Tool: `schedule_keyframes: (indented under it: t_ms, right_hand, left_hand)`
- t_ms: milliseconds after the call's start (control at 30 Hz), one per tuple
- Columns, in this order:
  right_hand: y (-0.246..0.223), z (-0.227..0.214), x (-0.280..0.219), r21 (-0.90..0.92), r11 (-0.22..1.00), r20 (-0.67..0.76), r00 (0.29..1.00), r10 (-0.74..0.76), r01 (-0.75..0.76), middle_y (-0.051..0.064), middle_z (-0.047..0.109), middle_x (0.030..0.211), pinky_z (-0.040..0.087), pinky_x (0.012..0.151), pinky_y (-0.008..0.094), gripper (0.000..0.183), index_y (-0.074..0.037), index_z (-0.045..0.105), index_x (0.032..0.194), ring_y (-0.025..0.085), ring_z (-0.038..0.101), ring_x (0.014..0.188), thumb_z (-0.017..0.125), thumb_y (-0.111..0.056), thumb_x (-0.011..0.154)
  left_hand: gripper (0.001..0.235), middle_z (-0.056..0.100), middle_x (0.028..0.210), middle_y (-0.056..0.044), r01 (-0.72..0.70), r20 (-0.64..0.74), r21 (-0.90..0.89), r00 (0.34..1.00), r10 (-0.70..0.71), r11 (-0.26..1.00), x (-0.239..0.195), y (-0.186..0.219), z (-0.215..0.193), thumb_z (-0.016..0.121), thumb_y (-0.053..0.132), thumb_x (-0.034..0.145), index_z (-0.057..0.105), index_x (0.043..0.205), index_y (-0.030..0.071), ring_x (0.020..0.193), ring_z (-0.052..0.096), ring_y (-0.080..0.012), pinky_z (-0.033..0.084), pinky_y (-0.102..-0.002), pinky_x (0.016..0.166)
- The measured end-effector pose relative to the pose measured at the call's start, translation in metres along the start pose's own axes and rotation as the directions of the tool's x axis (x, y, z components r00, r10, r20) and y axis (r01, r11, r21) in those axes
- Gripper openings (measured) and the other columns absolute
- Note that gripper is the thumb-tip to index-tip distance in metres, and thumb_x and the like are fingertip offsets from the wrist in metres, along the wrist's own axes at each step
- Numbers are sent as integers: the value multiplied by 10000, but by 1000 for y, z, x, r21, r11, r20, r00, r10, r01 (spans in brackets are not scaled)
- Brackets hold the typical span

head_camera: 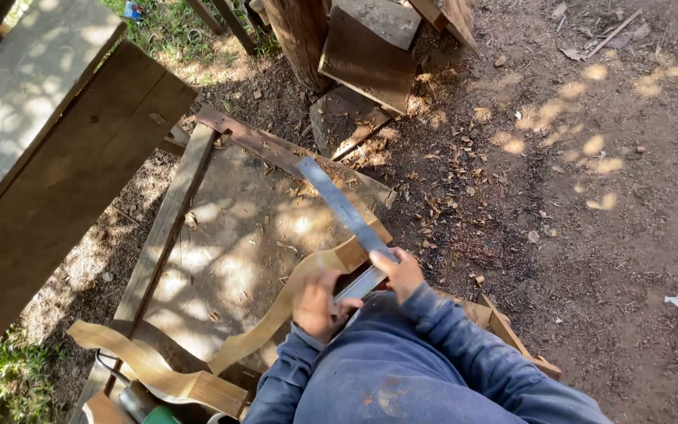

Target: The person uses a square ruler and a pencil to measure and mark lines on several curved wooden pieces arranged on a workbench. They repeatedly position the ruler on different sections of the wood, draw straight lines, and occasionally pick up and inspect the pieces before placing them back down.

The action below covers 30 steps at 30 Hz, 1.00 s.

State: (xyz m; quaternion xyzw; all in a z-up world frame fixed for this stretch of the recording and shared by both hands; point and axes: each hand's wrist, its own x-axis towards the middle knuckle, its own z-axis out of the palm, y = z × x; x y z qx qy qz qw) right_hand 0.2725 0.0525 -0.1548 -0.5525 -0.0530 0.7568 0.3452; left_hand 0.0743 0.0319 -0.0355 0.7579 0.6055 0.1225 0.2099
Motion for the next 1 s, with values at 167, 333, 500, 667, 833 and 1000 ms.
schedule_keyframes:
  t_ms: [167, 333, 500, 667, 833, 1000]
  right_hand:
    - [-6, -61, 2, 77, 996, 296, 953, -61, 40, 94, 682, 944, 532, 747, 371, 295, -16, 656, 1161, 197, 654, 808, 740, -192, 940]
    - [-63, -74, -35, 152, 988, 477, 878, -44, -33, 82, 715, 953, 593, 774, 415, 290, -66, 628, 1140, 238, 711, 837, 704, -136, 869]
    - [-82, -139, -14, -50, 988, 438, 893, -107, 143, 220, 727, 922, 592, 772, 494, 281, 54, 629, 1169, 365, 735, 854, 635, -181, 1016]
    - [-104, -126, -7, -170, 964, 463, 880, -104, 203, 187, 710, 905, 608, 725, 487, 225, 44, 643, 1146, 329, 729, 805, 624, -144, 1024]
    - [-130, -64, 8, -276, 913, 550, 828, -106, 300, 163, 700, 934, 611, 724, 428, 206, 65, 664, 1116, 266, 714, 794, 667, -112, 1010]
    - [-146, 11, 22, -658, 698, 525, 837, 156, 283, 140, 737, 888, 596, 607, 327, 261, 42, 717, 1106, 216, 727, 653, 688, -130, 913]
  left_hand:
    - [662, 603, 1234, -194, -40, -312, 266, 942, 126, 963, 6, -18, -31, 789, 378, 728, 541, 1253, 60, 1136, 544, -436, 424, -569, 969]
    - [639, 613, 1181, -181, 146, -46, 301, 989, -139, 942, -5, -94, -34, 665, 78, 722, 550, 1350, 61, 1099, 538, -398, 427, -517, 978]
    - [519, 633, 1138, -98, 143, 24, 460, 985, -173, 876, -43, -102, -121, 692, 130, 733, 585, 1241, 134, 1073, 561, -349, 435, -505, 902]
    - [554, 620, 1145, -90, 398, -136, 496, 913, -384, 772, -115, -119, -128, 686, 115, 745, 562, 1284, 157, 1096, 542, -343, 417, -498, 936]
    - [648, 605, 1160, -90, 516, -160, 381, 854, -495, 767, -136, -132, -122, 723, 116, 682, 520, 1297, 161, 1148, 513, -352, 373, -503, 996]
    - [486, 611, 1213, -103, 424, -676, 163, 706, -213, 891, -132, -100, -106, 744, 335, 937, 543, 1276, 50, 1120, 633, -340, 519, -505, 1011]
